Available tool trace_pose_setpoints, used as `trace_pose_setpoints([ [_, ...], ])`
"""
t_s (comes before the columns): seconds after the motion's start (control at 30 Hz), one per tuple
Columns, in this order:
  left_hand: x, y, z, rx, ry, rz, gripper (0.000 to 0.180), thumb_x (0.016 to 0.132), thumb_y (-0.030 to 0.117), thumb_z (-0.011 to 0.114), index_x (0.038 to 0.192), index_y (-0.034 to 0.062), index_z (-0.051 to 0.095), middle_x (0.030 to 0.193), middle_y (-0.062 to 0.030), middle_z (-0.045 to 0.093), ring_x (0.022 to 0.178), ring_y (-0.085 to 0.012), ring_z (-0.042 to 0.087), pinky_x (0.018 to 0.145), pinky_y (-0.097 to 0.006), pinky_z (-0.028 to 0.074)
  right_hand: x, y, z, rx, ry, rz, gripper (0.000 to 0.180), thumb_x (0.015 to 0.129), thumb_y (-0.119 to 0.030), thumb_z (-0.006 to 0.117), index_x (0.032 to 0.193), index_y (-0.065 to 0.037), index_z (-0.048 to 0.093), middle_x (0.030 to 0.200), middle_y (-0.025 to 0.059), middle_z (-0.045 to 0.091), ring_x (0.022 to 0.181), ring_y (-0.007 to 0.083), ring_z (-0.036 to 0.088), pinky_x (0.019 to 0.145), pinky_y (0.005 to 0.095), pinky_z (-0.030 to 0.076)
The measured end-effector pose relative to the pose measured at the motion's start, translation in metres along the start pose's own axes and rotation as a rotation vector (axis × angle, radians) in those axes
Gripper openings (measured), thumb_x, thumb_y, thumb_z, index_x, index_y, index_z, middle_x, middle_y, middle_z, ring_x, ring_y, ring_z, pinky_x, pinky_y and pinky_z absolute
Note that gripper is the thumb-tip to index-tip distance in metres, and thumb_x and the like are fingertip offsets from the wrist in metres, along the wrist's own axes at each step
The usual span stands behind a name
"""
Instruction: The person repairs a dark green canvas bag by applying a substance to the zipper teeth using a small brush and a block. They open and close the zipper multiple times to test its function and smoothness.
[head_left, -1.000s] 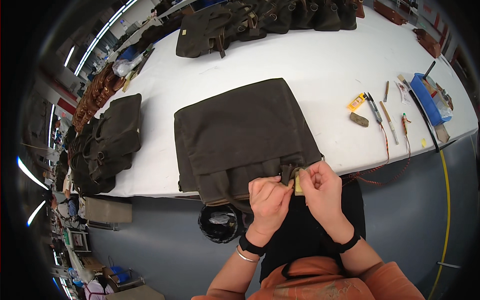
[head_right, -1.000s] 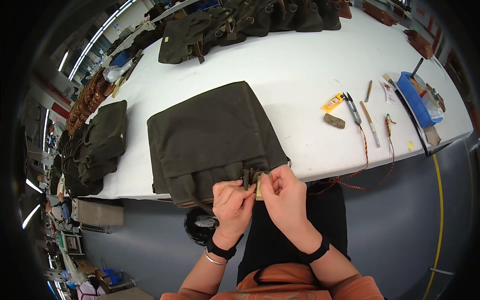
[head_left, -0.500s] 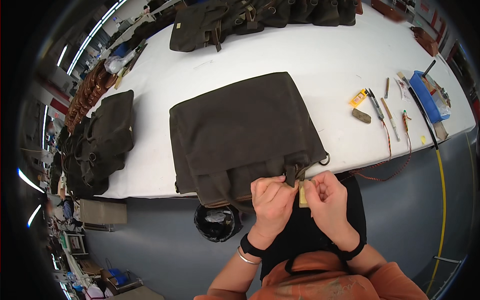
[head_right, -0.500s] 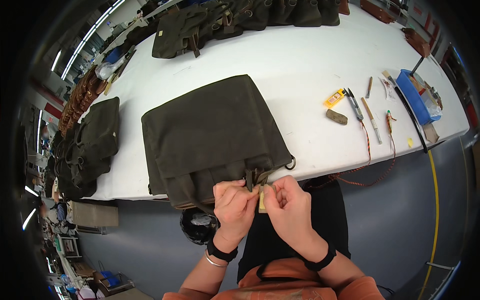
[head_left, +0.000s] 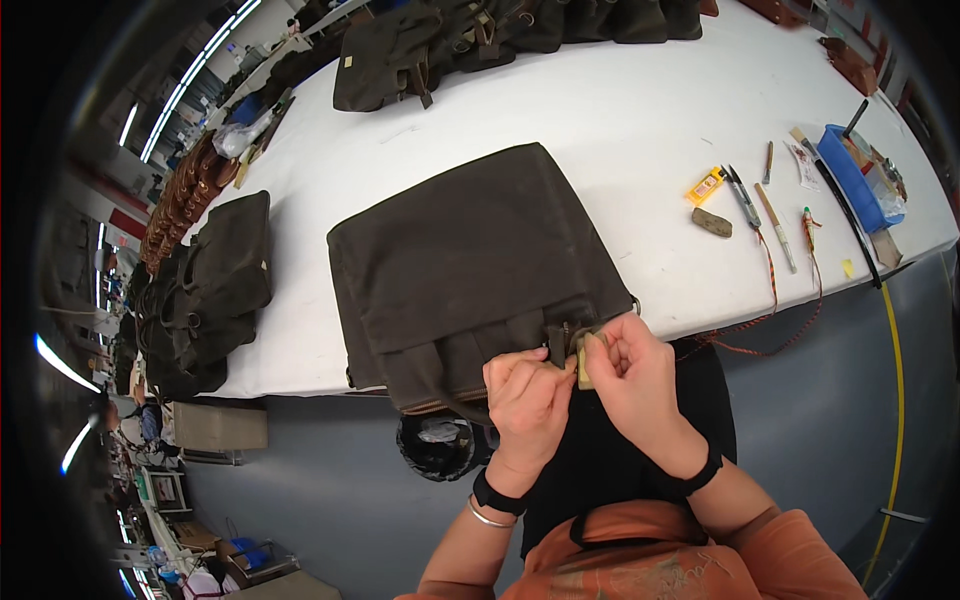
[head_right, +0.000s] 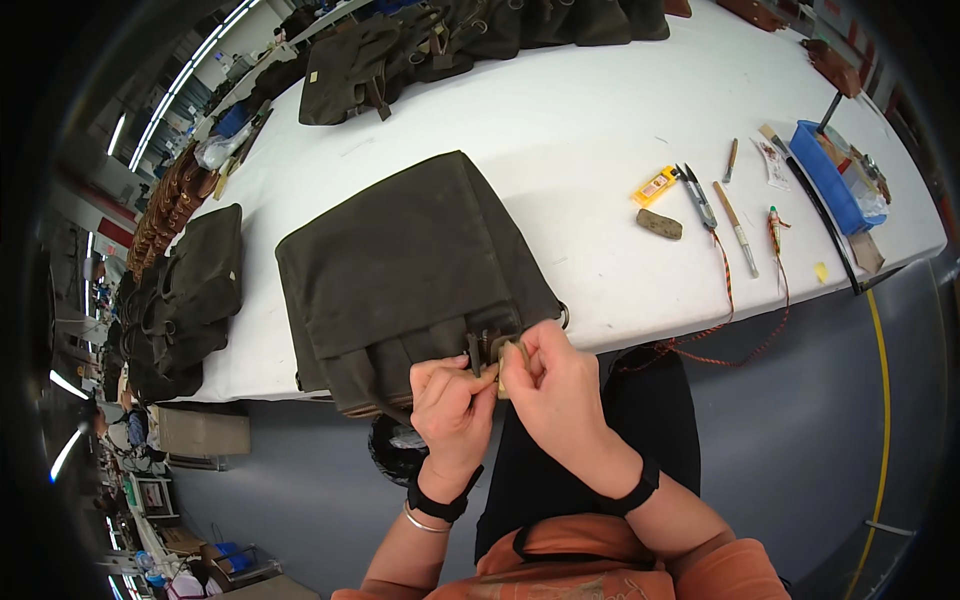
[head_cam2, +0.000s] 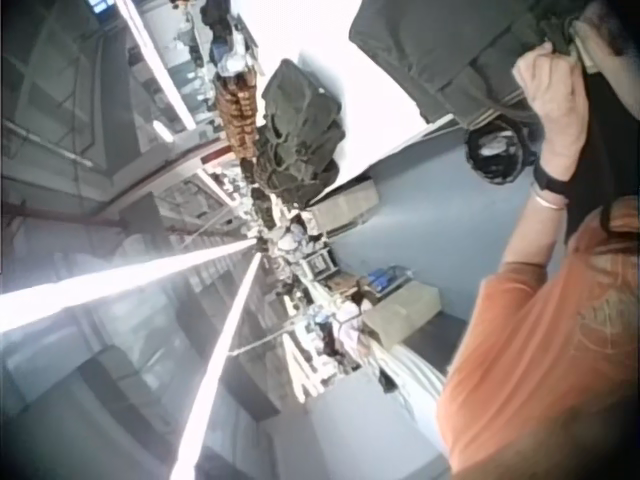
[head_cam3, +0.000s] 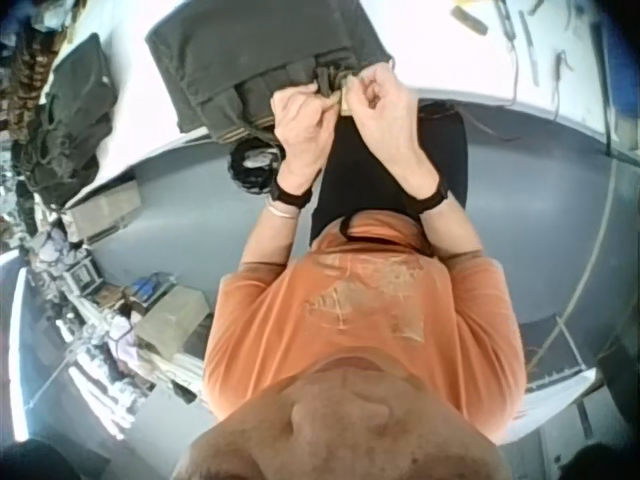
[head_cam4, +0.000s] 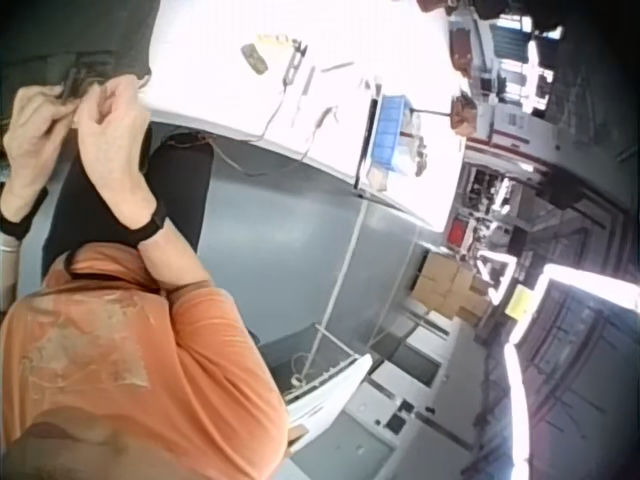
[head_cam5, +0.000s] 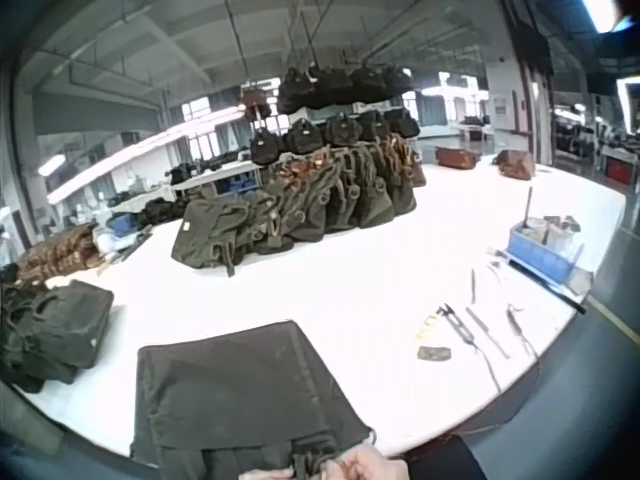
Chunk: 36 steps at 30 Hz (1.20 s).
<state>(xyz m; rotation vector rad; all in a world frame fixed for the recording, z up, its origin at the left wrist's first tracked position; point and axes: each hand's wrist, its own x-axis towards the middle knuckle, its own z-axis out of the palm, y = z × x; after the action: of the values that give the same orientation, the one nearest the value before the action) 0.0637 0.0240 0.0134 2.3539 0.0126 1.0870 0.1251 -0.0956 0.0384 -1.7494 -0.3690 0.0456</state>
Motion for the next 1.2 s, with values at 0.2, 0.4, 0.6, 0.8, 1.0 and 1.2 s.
trace_pose_setpoints([
  [0.2,-0.001,0.003,-0.001,0.012,0.006,-0.033,0.024,0.062,-0.004,0.081,0.08,0.0071,0.071,0.071,-0.0036,0.06,0.083,-0.0246,0.061,0.074,-0.033,0.05,-0.029,0.003,-0.021,0.149,-0.113,0.122,0.016,0.088,-0.004,0.068,0.08,0.0,0.054,0.055,-0.0003,0.056,0.049,0.0008,0.049,0.044,0.0196,0.038],
  [0.4,0.002,0.005,-0.001,0.035,0.0,-0.038,0.022,0.063,-0.003,0.082,0.08,0.0069,0.071,0.071,-0.0036,0.061,0.084,-0.0243,0.061,0.074,-0.033,0.05,-0.015,0.0,-0.024,0.206,-0.092,0.096,0.017,0.09,-0.006,0.067,0.08,0.0,0.054,0.058,-0.0005,0.058,0.05,-0.0001,0.05,0.044,0.0193,0.039],
  [0.6,0.0,0.003,-0.002,0.034,-0.013,-0.036,0.021,0.064,-0.004,0.081,0.077,0.0066,0.07,0.072,-0.0033,0.061,0.084,-0.0239,0.061,0.075,-0.032,0.049,-0.008,0.0,-0.009,0.057,-0.107,0.025,0.018,0.089,-0.004,0.066,0.079,0.0,0.052,0.052,0.0045,0.055,0.044,0.0067,0.05,0.042,0.025,0.038],
  [0.8,-0.001,0.002,-0.001,0.045,-0.003,-0.026,0.019,0.064,-0.004,0.081,0.075,0.0067,0.07,0.073,-0.0032,0.062,0.085,-0.0228,0.061,0.075,-0.033,0.047,-0.001,-0.006,-0.005,-0.017,-0.046,0.011,0.018,0.087,-0.004,0.066,0.077,-0.001,0.051,0.049,0.0083,0.052,0.04,0.0158,0.052,0.042,0.0302,0.039],
  [1.0,-0.003,0.005,0.0,0.037,-0.017,-0.055,0.021,0.062,-0.005,0.081,0.077,0.0078,0.073,0.075,-0.0039,0.061,0.087,-0.0231,0.061,0.077,-0.034,0.047,0.005,0.002,-0.007,0.014,-0.09,0.01,0.018,0.088,-0.006,0.066,0.078,-0.002,0.051,0.05,0.0093,0.053,0.041,0.0183,0.055,0.042,0.0314,0.04],
  [1.2,-0.002,0.009,-0.004,0.058,-0.048,-0.077,0.017,0.067,-0.004,0.079,0.077,0.0038,0.068,0.077,-0.0078,0.063,0.089,-0.0276,0.059,0.076,-0.035,0.048,-0.004,-0.01,-0.025,0.081,-0.249,0.02,0.018,0.088,-0.01,0.066,0.08,0.0,0.054,0.055,0.0127,0.058,0.048,0.0258,0.062,0.046,0.034,0.045],
])
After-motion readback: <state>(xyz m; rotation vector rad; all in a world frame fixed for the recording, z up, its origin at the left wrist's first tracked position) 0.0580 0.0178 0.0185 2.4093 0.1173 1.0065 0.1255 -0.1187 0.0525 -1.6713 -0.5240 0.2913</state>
